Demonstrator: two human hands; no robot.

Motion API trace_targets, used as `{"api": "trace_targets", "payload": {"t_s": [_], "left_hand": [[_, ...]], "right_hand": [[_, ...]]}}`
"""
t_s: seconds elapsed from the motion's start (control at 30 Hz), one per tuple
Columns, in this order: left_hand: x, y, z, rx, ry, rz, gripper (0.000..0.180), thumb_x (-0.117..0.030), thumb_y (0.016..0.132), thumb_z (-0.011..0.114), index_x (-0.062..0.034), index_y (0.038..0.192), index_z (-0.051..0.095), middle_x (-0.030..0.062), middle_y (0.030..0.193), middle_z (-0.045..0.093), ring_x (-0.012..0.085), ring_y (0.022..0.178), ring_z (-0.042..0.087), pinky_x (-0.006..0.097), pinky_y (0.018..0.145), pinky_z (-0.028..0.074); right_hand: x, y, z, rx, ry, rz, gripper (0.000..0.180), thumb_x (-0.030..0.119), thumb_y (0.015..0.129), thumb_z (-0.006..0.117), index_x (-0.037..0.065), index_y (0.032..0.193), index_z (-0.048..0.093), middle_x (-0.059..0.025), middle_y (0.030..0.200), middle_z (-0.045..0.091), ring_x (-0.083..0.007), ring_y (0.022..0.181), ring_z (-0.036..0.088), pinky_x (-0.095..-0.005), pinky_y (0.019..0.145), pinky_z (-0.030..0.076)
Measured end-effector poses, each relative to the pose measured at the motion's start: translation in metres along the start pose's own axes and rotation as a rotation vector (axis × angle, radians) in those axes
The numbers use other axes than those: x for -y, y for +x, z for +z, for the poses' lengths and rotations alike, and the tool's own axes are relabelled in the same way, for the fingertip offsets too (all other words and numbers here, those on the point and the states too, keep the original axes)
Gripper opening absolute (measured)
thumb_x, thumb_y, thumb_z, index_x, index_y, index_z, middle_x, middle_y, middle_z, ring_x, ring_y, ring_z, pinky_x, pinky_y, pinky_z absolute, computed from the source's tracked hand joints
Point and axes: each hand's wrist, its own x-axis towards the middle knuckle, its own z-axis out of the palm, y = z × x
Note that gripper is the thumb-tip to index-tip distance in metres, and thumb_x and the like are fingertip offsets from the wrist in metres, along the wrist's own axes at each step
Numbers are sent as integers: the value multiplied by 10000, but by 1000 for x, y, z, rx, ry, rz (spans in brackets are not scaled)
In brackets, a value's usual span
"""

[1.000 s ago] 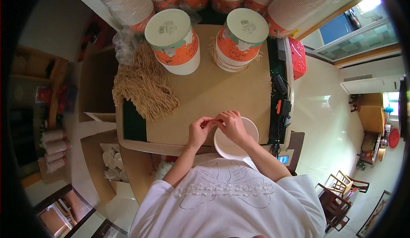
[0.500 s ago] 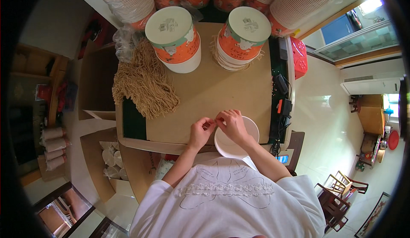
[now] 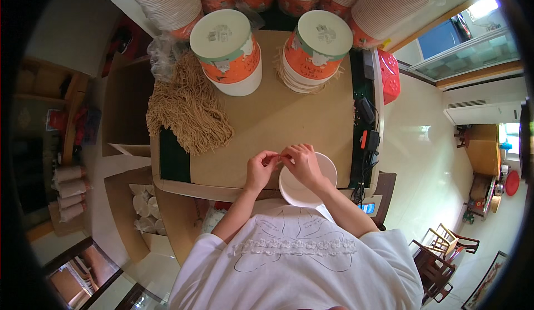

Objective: Preparing and packaging stacks of paper cups using string or twine.

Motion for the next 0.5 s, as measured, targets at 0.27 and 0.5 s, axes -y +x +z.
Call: {"api": "trace_targets", "payload": {"t_s": [0.27, 0.5], "left_hand": [[10, -3, -4, -33, -99, -24, 51, -36, 828, 565, 7, 849, 582, 30, 734, 627, 64, 596, 548, 192, 530, 441], [15, -6, -11, -1, -13, -16, 56, -42, 816, 576, 1, 848, 590, 28, 719, 624, 71, 613, 565, 199, 538, 458]], "right_hand": [[0, 0, -1, -29, 12, -1, 40, 112, 724, 578, 85, 707, 602, -62, 683, 588, -230, 703, 562, -351, 732, 396], [-1, 2, -12, 169, 6, 65, 90, 168, 716, 596, 91, 758, 612, -57, 747, 605, -230, 772, 570, -376, 781, 388]]}}
